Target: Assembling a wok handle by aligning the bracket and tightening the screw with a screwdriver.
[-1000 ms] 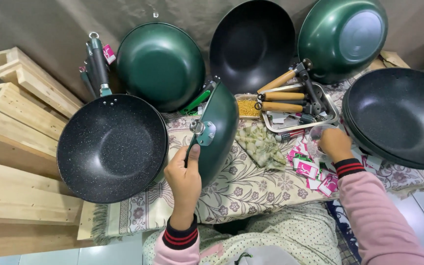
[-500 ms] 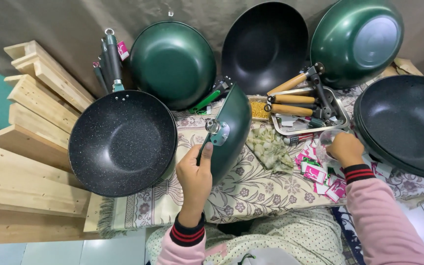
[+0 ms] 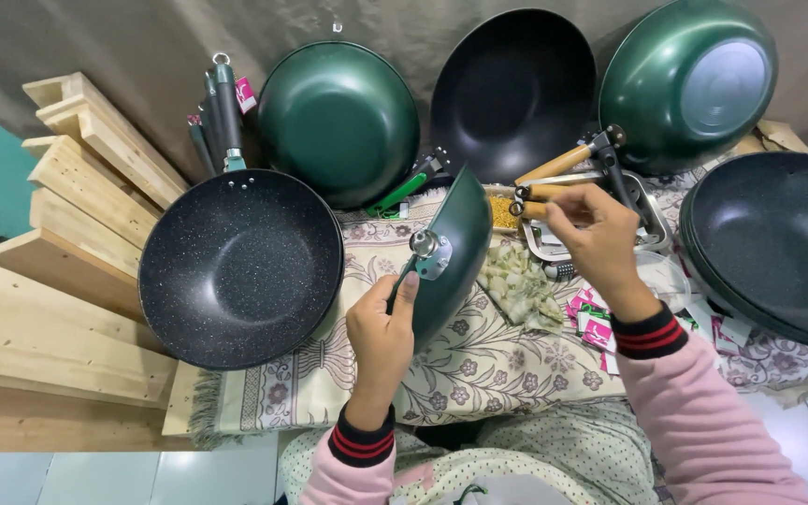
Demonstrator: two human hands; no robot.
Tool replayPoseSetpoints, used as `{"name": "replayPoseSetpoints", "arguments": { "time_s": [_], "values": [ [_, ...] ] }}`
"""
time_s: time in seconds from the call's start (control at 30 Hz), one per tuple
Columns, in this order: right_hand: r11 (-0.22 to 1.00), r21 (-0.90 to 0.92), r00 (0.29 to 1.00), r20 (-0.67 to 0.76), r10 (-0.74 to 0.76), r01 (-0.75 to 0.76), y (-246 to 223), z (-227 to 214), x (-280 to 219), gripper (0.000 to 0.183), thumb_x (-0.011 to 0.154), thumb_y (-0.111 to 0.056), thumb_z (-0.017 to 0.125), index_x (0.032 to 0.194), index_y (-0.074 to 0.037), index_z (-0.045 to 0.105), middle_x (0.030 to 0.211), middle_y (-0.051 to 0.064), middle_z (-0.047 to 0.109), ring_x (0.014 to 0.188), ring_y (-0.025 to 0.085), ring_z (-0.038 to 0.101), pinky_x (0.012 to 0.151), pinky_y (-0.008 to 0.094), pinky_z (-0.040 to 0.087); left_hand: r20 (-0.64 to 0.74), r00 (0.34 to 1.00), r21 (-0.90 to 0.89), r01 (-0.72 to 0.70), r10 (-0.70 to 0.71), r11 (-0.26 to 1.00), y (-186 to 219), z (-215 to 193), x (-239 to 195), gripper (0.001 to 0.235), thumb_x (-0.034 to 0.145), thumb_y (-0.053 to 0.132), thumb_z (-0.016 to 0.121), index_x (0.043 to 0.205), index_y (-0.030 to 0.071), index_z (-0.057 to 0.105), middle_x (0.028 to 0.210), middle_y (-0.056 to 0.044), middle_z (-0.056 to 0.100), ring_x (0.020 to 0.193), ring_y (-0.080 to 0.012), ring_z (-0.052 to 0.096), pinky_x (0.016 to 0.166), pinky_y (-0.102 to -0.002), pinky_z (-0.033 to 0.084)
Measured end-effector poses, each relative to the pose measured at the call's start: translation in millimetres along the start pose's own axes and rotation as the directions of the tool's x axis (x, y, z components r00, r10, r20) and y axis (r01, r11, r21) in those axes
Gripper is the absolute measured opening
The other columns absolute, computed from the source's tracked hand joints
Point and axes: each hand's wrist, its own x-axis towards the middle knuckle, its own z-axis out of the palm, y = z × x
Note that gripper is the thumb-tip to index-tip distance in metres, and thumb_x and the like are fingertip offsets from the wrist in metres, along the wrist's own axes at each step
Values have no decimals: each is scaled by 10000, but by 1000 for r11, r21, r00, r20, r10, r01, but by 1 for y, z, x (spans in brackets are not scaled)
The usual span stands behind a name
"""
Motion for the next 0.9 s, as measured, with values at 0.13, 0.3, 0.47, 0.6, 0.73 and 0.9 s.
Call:
{"name": "replayPoseSetpoints", "arguments": {
  "time_s": [0.13,0.3,0.47,0.6,0.73,0.9],
  "values": [
    [943,320,996,1,-90,85,-85,36,5,87,951,13,698,1037,12,698,944,157,764,895,199,739,902,350,582,2,1000,24,-18,18,1000,3,0,-2,475,1012,404,596,656,107,700,430,-66,522,432,-208,524,472,-316,434],
    [768,639,980,132,-150,32,-138,74,5,90,978,-35,638,1056,9,632,949,145,777,1016,194,745,1012,356,556,39,999,49,-11,9,999,-2,1,-2,459,1004,403,606,653,120,692,426,-55,528,424,-206,535,464,-305,420],
    [672,740,941,202,-270,34,-148,101,7,93,972,-21,619,1061,6,623,658,115,713,494,99,606,471,207,492,102,991,112,71,-83,991,6,-4,3,510,1008,465,558,641,126,662,409,-22,518,389,-147,500,431,-254,376],
    [680,727,926,188,-326,92,-134,116,7,114,933,7,664,1045,25,655,546,91,642,366,87,514,347,200,417,131,987,126,82,-98,989,1,-4,7,547,1013,498,523,643,117,652,417,-43,517,391,-168,512,422,-267,368],
    [694,708,922,173,-346,127,-130,116,8,130,922,26,681,1051,34,670,543,88,624,385,81,489,377,208,427,148,986,133,51,-70,990,-1,-4,9,535,1011,496,527,643,130,654,411,-20,515,382,-152,522,410,-249,375],
    [704,683,904,156,-397,192,-134,111,9,124,928,29,676,1052,19,669,514,67,593,373,86,458,380,200,389,172,982,149,51,-77,988,1,-3,11,461,1024,409,547,674,127,650,434,1,518,385,-133,538,402,-216,397]
  ]
}}
